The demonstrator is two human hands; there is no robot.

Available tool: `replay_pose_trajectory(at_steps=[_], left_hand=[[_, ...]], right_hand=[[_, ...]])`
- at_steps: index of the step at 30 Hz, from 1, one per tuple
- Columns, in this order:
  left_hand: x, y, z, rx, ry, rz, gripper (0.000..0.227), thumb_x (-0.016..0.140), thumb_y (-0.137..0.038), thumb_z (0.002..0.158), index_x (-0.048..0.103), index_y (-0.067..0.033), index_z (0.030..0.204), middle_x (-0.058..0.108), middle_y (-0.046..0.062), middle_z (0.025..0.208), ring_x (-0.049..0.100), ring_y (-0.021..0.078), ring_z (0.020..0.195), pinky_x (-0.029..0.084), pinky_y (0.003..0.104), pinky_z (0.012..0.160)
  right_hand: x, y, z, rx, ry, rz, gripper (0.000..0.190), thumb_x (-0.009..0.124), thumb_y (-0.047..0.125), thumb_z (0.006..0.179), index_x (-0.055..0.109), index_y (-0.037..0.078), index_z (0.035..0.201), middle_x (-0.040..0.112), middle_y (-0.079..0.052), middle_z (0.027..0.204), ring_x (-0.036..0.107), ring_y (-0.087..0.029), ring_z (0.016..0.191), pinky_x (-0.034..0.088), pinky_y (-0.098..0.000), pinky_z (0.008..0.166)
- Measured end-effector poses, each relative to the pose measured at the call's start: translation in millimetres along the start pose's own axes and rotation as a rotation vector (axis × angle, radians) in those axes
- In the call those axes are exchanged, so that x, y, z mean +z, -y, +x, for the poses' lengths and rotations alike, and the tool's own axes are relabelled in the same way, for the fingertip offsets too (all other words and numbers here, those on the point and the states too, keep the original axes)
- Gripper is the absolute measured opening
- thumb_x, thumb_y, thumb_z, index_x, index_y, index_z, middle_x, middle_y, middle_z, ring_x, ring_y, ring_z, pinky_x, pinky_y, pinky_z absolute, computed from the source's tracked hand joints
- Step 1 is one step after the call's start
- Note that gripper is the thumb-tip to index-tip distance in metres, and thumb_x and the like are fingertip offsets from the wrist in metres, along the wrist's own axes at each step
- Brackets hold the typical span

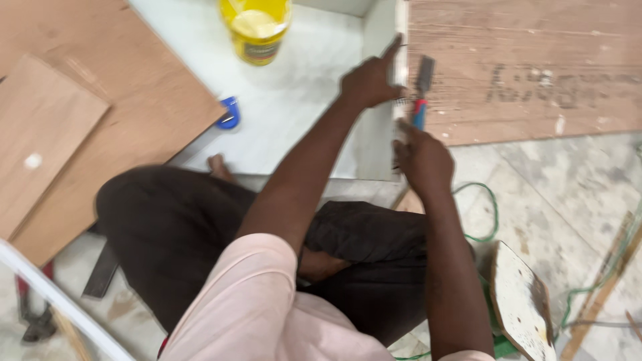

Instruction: The person measures and marks a white plastic strip using a ruler and marker, then cuts it with a circular saw. They subsequently apply glue to the edge of a wooden cabinet frame and attach the cut strip.

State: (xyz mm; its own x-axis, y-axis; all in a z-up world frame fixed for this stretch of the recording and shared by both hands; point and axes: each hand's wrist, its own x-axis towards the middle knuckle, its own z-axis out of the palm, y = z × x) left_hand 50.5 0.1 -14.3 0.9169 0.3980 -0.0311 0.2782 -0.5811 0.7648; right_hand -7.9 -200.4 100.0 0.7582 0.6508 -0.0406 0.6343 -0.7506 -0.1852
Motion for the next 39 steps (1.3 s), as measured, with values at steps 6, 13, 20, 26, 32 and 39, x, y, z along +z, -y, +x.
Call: replay_pose_trajectory(at_steps=[6, 13, 20, 26, 32, 39], left_hand=[[17.9, 0.4, -53.5, -0.080, -0.098, -0.254, 0.128, 0.081, -0.055, 0.072, -0.002, -0.0158, 0.162, 0.072, 0.020, 0.106, 0.073, 0.0340, 0.098, 0.059, 0.046, 0.083], [6.5, 3.2, -136.8, 0.025, -0.198, -0.185, 0.077, 0.072, -0.051, 0.086, 0.044, -0.0081, 0.145, 0.062, 0.019, 0.127, 0.065, 0.0355, 0.112, 0.055, 0.048, 0.087], [-97.3, 122.1, -197.4, 0.196, 0.025, 0.623, 0.041, 0.082, -0.037, 0.079, 0.069, -0.0127, 0.110, 0.067, 0.011, 0.115, 0.057, 0.0331, 0.118, 0.049, 0.055, 0.088], [-170.5, 176.1, -217.2, -0.092, 0.143, 0.892, 0.092, 0.094, -0.043, 0.059, 0.054, -0.0167, 0.138, 0.053, 0.010, 0.132, 0.043, 0.0315, 0.128, 0.041, 0.056, 0.096], [-163.8, 204.0, -202.9, -0.098, 0.135, 0.983, 0.072, 0.088, -0.040, 0.069, 0.063, -0.0176, 0.132, 0.056, 0.006, 0.136, 0.043, 0.0299, 0.136, 0.040, 0.057, 0.102], [-173.8, 211.6, -196.4, 0.006, 0.164, 0.937, 0.078, 0.090, -0.047, 0.061, 0.064, -0.0188, 0.129, 0.062, 0.006, 0.125, 0.044, 0.0290, 0.131, 0.039, 0.051, 0.100]], right_hand=[[7.0, 2.4, -5.4, -0.008, -0.042, -0.007, 0.044, 0.073, 0.029, 0.095, 0.068, 0.022, 0.138, 0.074, -0.013, 0.094, 0.070, -0.033, 0.089, 0.054, -0.0468, 0.076], [15.8, -5.9, -14.2, -0.107, -0.224, -0.003, 0.045, 0.079, 0.025, 0.092, 0.069, 0.018, 0.136, 0.065, -0.013, 0.096, 0.066, -0.031, 0.084, 0.053, -0.0468, 0.071], [19.5, 16.6, -57.0, -0.365, -0.691, -0.077, 0.020, 0.079, 0.011, 0.099, 0.067, 0.006, 0.115, 0.064, -0.012, 0.115, 0.065, -0.033, 0.106, 0.054, -0.0415, 0.086], [106.1, 85.9, -67.2, -0.367, -0.148, 0.474, 0.015, 0.077, 0.016, 0.091, 0.070, 0.009, 0.102, 0.070, -0.009, 0.099, 0.074, -0.022, 0.079, 0.057, -0.0384, 0.067], [175.4, 158.3, -16.0, -0.403, 0.110, 0.313, 0.047, 0.078, 0.020, 0.086, 0.062, 0.011, 0.129, 0.062, -0.012, 0.128, 0.071, -0.029, 0.097, 0.057, -0.0426, 0.078], [216.8, 225.7, 51.4, -0.611, -0.051, 0.342, 0.074, 0.083, 0.019, 0.071, 0.053, 0.004, 0.138, 0.055, -0.018, 0.142, 0.057, -0.042, 0.116, 0.051, -0.0490, 0.092]])
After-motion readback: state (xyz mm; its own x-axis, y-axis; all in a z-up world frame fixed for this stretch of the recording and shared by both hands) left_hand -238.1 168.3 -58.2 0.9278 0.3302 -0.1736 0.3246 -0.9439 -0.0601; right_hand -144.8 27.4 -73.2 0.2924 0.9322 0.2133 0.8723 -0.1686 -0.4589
